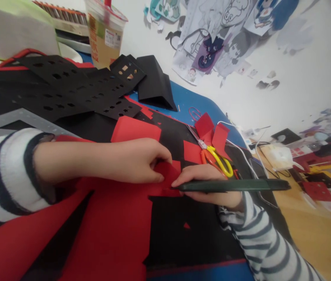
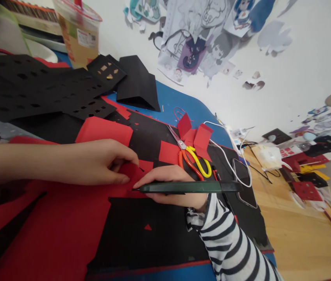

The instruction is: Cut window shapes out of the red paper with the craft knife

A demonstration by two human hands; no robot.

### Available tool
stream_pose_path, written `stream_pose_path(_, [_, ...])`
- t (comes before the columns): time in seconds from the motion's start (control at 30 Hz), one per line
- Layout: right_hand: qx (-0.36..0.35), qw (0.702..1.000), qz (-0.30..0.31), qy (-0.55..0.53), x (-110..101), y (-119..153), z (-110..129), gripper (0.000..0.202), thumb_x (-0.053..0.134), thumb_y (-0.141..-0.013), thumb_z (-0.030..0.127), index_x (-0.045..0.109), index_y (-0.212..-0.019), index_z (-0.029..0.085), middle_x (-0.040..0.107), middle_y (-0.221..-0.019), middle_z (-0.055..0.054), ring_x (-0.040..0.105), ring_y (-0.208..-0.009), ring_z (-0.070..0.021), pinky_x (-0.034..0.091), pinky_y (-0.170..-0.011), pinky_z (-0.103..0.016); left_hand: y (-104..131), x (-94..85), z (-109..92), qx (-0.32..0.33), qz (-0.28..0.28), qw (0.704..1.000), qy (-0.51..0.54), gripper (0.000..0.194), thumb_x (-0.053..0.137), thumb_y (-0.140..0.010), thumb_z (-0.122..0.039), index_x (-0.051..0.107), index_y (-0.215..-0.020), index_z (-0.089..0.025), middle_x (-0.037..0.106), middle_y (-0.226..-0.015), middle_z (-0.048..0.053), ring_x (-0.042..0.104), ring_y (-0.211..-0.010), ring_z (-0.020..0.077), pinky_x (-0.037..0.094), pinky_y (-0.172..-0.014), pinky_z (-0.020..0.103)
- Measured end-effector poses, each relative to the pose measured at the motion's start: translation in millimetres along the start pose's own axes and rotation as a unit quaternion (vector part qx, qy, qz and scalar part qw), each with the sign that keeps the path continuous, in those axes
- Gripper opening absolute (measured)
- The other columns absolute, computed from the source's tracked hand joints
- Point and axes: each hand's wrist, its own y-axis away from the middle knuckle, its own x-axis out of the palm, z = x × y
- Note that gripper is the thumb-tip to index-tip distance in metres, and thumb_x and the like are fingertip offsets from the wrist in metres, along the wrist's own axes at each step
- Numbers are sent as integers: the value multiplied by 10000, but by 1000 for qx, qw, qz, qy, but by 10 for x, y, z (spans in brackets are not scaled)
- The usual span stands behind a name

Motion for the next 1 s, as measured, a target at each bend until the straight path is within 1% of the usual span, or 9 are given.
stream_pose_path(0.17, [3, 1000, -4, -9, 1, -7, 13, 204, 574, -827, 105, 672, -1004, 132, 694, -819, -59, 650, -739, -138, 520, -705, -240, 6, 5, 8, -1, 2, 1000, 3, 39, 580, -750, -209, 616, -755, -193, 537, -546, -63, 486, -472, 86, 333, -451, 194])
stream_pose_path(0.33, [2, 1000, -5, -5, 18, -2, 7, 247, 575, -813, 64, 669, -1022, 157, 701, -880, -52, 645, -778, -136, 513, -743, -241, 5, 0, -7, 0, 3, 1000, 4, 42, 579, -748, -197, 619, -745, -189, 537, -545, -61, 480, -467, 84, 330, -453, 197])
stream_pose_path(0.6, [10, 1000, -3, -5, -8, -6, 21, 205, 569, -823, 90, 670, -1000, 108, 686, -819, -64, 646, -742, -132, 506, -714, -228, 8, -7, -17, -8, 1, 1000, -3, 63, 576, -749, -191, 631, -779, -190, 528, -532, -73, 475, -452, 74, 325, -446, 184])
stream_pose_path(0.83, [-5, 1000, -13, 0, 26, 3, 16, 209, 560, -818, 89, 663, -993, 136, 694, -843, -59, 646, -761, -136, 506, -720, -234, 7, -3, -25, -7, -3, 1000, -3, 30, 591, -744, -187, 622, -743, -187, 517, -513, -80, 472, -439, 62, 319, -429, 169])
stream_pose_path(1.0, [7, 1000, -8, 21, 14, 7, 8, 205, 547, -822, 90, 645, -992, 147, 688, -807, -42, 644, -721, -130, 509, -688, -231, 12, -8, -17, -6, -3, 1000, -3, 40, 587, -750, -191, 627, -756, -191, 522, -517, -81, 474, -440, 62, 321, -428, 166])
